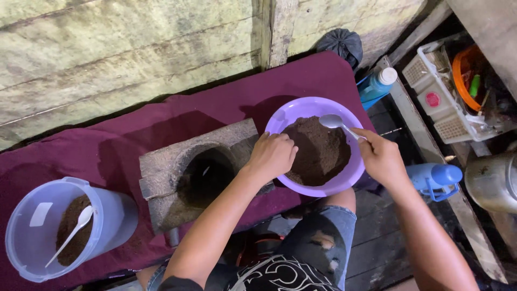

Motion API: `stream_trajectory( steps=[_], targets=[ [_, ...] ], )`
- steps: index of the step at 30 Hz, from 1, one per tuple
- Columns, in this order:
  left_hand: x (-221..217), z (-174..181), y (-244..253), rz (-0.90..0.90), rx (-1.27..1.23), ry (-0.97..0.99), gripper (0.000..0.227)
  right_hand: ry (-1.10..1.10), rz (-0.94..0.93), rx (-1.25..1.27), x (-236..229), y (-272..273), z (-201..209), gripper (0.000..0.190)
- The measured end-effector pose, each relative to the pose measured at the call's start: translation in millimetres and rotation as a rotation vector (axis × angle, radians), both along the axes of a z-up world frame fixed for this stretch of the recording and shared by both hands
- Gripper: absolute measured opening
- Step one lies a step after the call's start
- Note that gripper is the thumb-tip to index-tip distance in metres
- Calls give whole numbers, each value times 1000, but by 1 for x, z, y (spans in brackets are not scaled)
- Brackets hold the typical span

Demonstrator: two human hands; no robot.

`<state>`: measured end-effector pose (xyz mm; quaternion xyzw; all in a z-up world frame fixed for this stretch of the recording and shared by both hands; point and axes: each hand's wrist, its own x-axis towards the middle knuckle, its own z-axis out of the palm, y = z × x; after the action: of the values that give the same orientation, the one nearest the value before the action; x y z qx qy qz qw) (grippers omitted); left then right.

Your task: Transferring dark powder from a bowl to a stone mortar using a spoon

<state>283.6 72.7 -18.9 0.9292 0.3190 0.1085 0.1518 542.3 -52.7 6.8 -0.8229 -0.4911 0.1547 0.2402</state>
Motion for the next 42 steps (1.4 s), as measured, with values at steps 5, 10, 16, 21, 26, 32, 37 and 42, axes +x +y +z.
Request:
stream_trajectory(
  steps=[5, 10, 16, 21, 26, 32, 37, 42],
  targets=[
    [-57, 32, -18, -43, 64, -232, 24, 411, 145, 132, -14, 16, 25, 34],
    [-151, 52, -39, 48, 99, -328, 17, 523, 302, 108, -52, 38, 38, 27],
    [-260, 46, -50, 315, 95, -288, 21, 132, 590, 83, -166, 65, 94, 28],
    [-283, 49, -57, 430, 212, -402, 10, -568, 917, 251, -246, 86, 55, 36],
    [-282, 30, -54, 430, 239, -467, 12, -756, 965, 257, -283, 113, -22, 41],
    [-283, 19, -55, 459, 247, -473, 17, -915, 937, 317, -282, 116, -4, 43],
    [-283, 19, -54, 462, 226, -469, 18, -924, 980, 415, -287, 108, -5, 30],
    [-282, 16, -56, 477, 203, -447, 21, -470, 1204, 409, -287, 95, 16, 30]
  ],
)
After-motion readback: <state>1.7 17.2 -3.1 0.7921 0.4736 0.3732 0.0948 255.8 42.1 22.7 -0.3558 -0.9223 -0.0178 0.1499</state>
